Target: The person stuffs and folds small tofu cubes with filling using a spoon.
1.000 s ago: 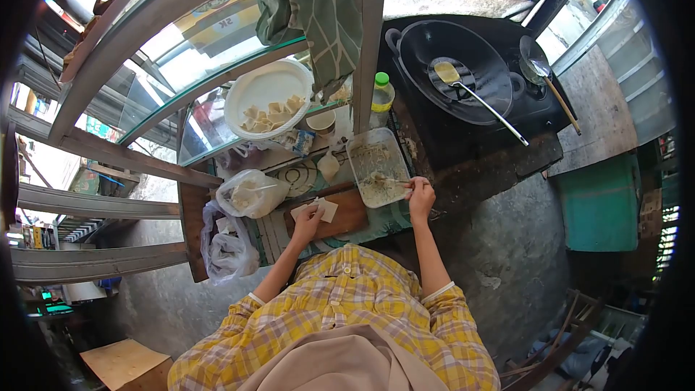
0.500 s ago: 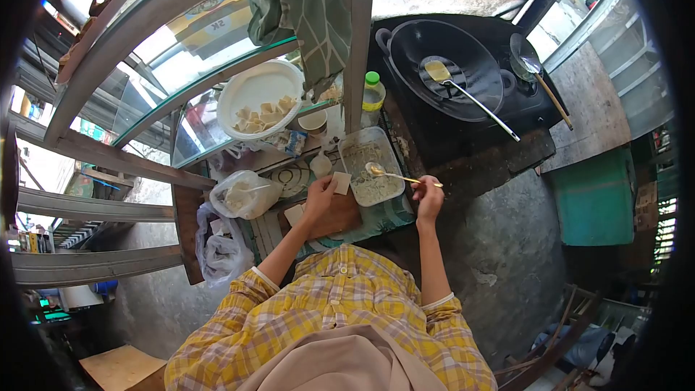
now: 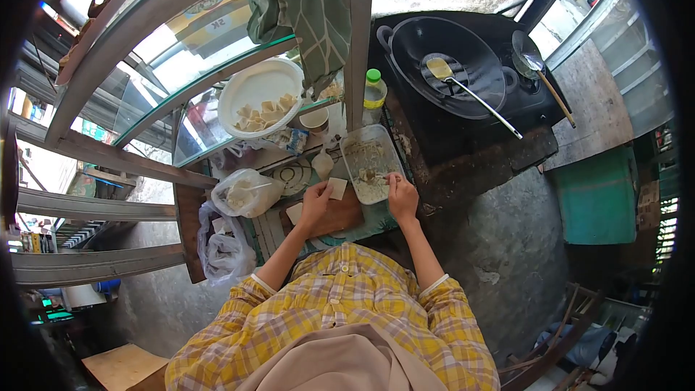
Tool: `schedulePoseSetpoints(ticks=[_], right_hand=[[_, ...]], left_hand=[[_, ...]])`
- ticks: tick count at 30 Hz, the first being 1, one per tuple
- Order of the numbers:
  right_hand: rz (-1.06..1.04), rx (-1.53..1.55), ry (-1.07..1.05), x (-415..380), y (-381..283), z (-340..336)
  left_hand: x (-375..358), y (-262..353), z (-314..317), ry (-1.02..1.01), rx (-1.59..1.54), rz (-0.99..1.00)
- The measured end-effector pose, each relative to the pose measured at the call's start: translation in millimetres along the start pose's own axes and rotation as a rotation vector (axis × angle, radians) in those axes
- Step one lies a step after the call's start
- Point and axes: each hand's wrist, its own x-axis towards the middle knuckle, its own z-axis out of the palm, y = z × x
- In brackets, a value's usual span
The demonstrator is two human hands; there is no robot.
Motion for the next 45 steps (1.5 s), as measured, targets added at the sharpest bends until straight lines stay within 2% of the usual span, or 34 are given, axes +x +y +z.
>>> schedulePoseSetpoints(ticks=[5,7,10,13,16,19,23,29,32,35,38,45], right_hand=[[0.108,0.099,0.062,1.0,8.6,15.8],[0.209,0.191,0.092,3.5,10.0,16.6],[0.225,0.247,0.146,3.8,2.5,6.7],[0.002,0.121,0.132,8.7,-6.8,-0.6],[-0.061,0.113,0.101,15.9,-14.3,-4.5],[-0.064,0.218,0.146,20.1,-25.6,-12.5],[0.045,0.417,0.175,19.6,-30.7,-26.1],[0.097,0.733,0.243,14.5,-40.0,-49.5],[0.12,0.804,0.186,10.3,-50.0,-59.3],[0.079,0.721,0.169,6.6,-53.8,-59.7],[0.08,0.682,0.168,3.5,-54.5,-56.0],[-0.064,0.55,0.197,-0.7,-72.9,-59.8]], left_hand=[[-7.1,22.3,-2.4,0.008,0.023,-0.044],[-5.7,22.3,-3.9,-0.005,0.041,-0.073],[-1.7,5.9,-5.6,0.017,-0.011,-0.035],[-0.7,-7.5,-6.8,-0.014,-0.019,-0.03],[-3.6,-0.6,-9.2,-0.039,0.015,-0.069],[-2.3,-6.5,-7.0,0.011,-0.026,-0.048],[4.3,-9.9,-5.8,0.024,-0.086,-0.056],[26.0,-1.2,7.2,-0.031,-0.351,-0.252],[18.4,39.7,12.2,-0.067,-0.413,-0.326],[18.9,42.0,15.0,-0.148,-0.586,-0.352],[18.4,39.4,18.9,-0.154,-0.636,-0.36],[10.2,51.0,19.8,-0.145,-0.648,-0.365]])
